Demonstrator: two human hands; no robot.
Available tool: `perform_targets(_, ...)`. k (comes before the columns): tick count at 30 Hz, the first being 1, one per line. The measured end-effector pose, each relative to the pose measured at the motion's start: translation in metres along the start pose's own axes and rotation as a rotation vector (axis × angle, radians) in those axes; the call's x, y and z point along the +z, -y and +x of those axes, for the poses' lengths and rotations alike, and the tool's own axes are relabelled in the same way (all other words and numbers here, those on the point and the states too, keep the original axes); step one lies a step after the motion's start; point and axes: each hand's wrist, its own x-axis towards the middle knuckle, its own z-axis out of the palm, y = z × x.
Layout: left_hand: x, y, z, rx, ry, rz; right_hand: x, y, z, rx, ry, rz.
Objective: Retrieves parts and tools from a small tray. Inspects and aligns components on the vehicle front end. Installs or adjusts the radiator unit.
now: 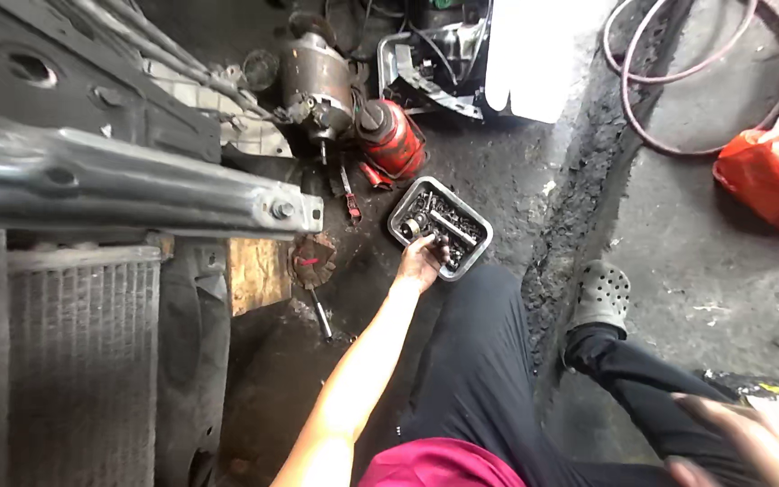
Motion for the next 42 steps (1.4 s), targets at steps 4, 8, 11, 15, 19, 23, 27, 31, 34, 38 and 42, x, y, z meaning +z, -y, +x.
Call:
perform_targets(4,0.038,-0.012,-0.017,0.014,-0.108,0.034,-0.021,0.013,0.042,-0.085,0.116,-0.012)
perform_targets(8,0.097,-0.032,-0.073,0.048,-0.19,0.082,-0.037,0.006,0.111,-0.068,0.151,-0.095)
perform_targets(11,0.141,-0.052,-0.147,0.145,-0.253,0.361,-0.045,0.005,0.16,-0.201,0.102,0.135)
perform_targets(15,0.195,-0.089,-0.254,0.042,-0.125,0.536,-0.044,0.023,0.162,-0.334,-0.06,0.482)
perform_targets(19,0.23,-0.134,-0.346,0.036,-0.014,0.689,-0.073,0.064,0.081,-0.275,0.013,0.526)
perform_targets(23,0.248,-0.179,-0.435,0.091,-0.1,0.802,-0.127,0.14,-0.01,-0.354,0.117,0.584)
perform_targets(27,0.252,-0.205,-0.514,0.119,-0.237,0.875,-0.174,0.232,-0.044,-0.6,0.166,0.446)
perform_targets(31,0.232,-0.238,-0.586,0.176,-0.483,0.782,-0.168,0.322,-0.05,-0.871,0.209,0.341)
perform_targets(34,0.192,-0.257,-0.634,0.224,-0.624,0.673,-0.142,0.385,-0.059,-1.04,0.237,0.256)
perform_targets(38,0.121,-0.274,-0.704,0.208,-0.738,0.588,-0.093,0.477,-0.093,-1.186,0.362,0.151)
perform_targets(42,0.058,-0.265,-0.761,0.347,-0.893,0.539,-0.054,0.549,-0.111,-1.213,0.506,0.12)
